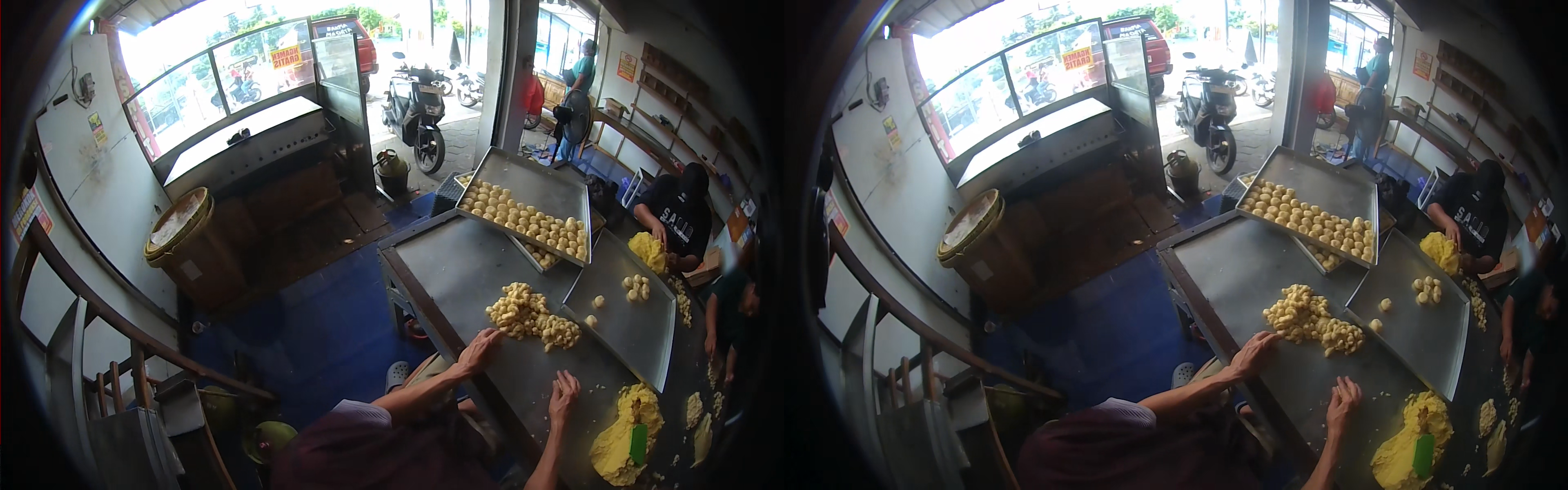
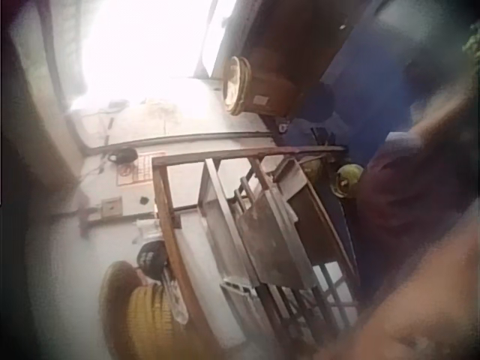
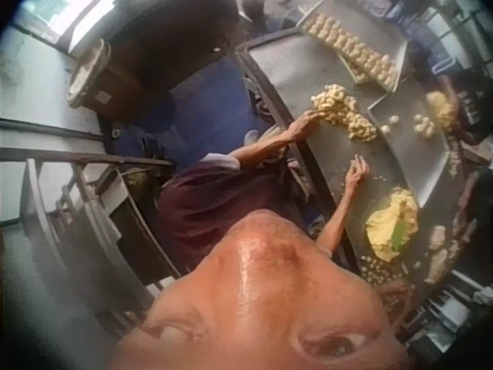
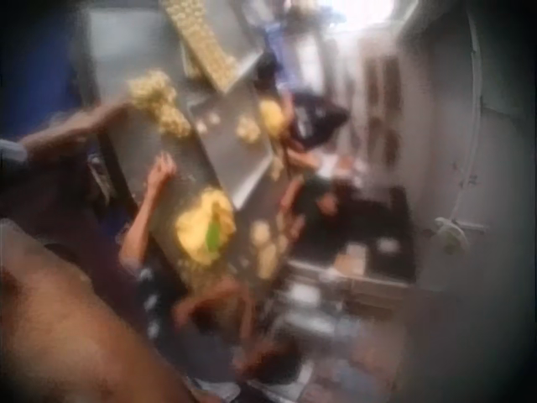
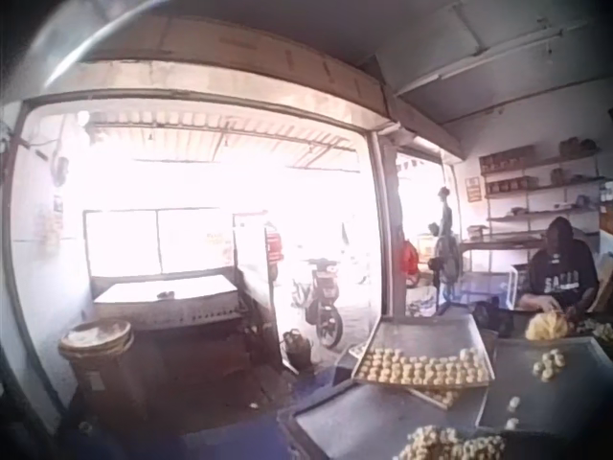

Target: The person shapes portions of dough by hand at a table, rolling and pinching them into round pieces and placing them onto metal trays alongside other workers.

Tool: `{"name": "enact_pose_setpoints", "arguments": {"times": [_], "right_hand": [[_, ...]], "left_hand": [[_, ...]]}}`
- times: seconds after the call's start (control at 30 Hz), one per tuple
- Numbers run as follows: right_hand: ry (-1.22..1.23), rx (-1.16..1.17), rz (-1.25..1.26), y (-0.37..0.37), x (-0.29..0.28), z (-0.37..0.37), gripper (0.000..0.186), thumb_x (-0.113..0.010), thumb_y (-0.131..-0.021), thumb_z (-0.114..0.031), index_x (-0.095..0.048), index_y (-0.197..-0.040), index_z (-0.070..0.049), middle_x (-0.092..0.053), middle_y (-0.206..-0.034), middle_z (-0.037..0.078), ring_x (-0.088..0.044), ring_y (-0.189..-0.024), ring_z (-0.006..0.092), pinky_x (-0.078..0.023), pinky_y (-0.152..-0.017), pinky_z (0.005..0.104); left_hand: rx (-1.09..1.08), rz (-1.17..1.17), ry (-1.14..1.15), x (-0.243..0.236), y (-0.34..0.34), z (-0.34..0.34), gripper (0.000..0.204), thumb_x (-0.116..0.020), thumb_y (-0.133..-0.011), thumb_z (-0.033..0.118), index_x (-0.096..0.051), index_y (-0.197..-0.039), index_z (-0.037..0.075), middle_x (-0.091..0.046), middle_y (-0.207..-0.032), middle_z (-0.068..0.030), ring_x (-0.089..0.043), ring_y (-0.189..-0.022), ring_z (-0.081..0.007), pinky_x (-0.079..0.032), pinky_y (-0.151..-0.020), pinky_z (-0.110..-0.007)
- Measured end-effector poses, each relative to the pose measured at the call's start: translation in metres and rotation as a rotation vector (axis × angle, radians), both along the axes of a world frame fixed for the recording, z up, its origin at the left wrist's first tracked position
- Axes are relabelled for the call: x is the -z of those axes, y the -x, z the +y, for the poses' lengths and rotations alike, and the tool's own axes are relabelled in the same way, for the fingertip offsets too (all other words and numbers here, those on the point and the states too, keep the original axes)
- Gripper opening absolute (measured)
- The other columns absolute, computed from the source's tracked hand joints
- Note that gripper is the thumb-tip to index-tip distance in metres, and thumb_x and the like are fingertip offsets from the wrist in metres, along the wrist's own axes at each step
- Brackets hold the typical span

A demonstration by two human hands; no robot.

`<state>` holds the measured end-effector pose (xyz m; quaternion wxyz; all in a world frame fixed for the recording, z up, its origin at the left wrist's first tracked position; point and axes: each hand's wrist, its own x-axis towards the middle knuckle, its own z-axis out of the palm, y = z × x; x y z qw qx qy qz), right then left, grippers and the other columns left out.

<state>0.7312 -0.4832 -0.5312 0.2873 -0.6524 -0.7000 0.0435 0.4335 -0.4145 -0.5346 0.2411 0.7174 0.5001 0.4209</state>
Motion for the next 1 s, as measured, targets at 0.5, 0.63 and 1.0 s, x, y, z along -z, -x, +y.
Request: {"name": "enact_pose_setpoints", "arguments": {"times": [0.5,0.63,1.0], "right_hand": [[0.036,0.181,-0.04,0.034,-0.012,-0.029,0.048,-0.056,-0.091,-0.005,-0.043,-0.137,-0.002,-0.043,-0.142,0.019,-0.037,-0.133,0.041,-0.036,-0.109,0.0475],[0.071,0.193,0.039,0.029,-0.017,-0.076,0.049,-0.057,-0.089,0.0,-0.047,-0.138,-0.004,-0.047,-0.141,0.017,-0.04,-0.135,0.0374,-0.042,-0.106,0.0431],[0.057,0.104,0.0,-0.002,-0.03,0.014,0.037,-0.06,-0.086,0.002,-0.061,-0.123,-0.004,-0.063,-0.126,0.011,-0.063,-0.109,0.032,-0.054,-0.089,0.0378]], "left_hand": [[-0.052,-0.164,0.015,-0.008,0.006,0.011,0.013,-0.064,-0.088,0.008,-0.06,-0.099,0.002,-0.064,-0.091,-0.017,-0.065,-0.076,-0.0315,-0.051,-0.068,-0.04],[0.012,-0.127,0.116,-0.026,-0.007,0.003,0.016,-0.063,-0.09,0.013,-0.062,-0.102,0.002,-0.067,-0.084,-0.0139,-0.066,-0.074,-0.0262,-0.051,-0.068,-0.036],[0.036,0.016,0.118,-0.029,-0.004,0.006,0.023,-0.06,-0.093,0.017,-0.068,-0.11,0.003,-0.067,-0.093,-0.0167,-0.066,-0.081,-0.031,-0.051,-0.076,-0.041]]}}
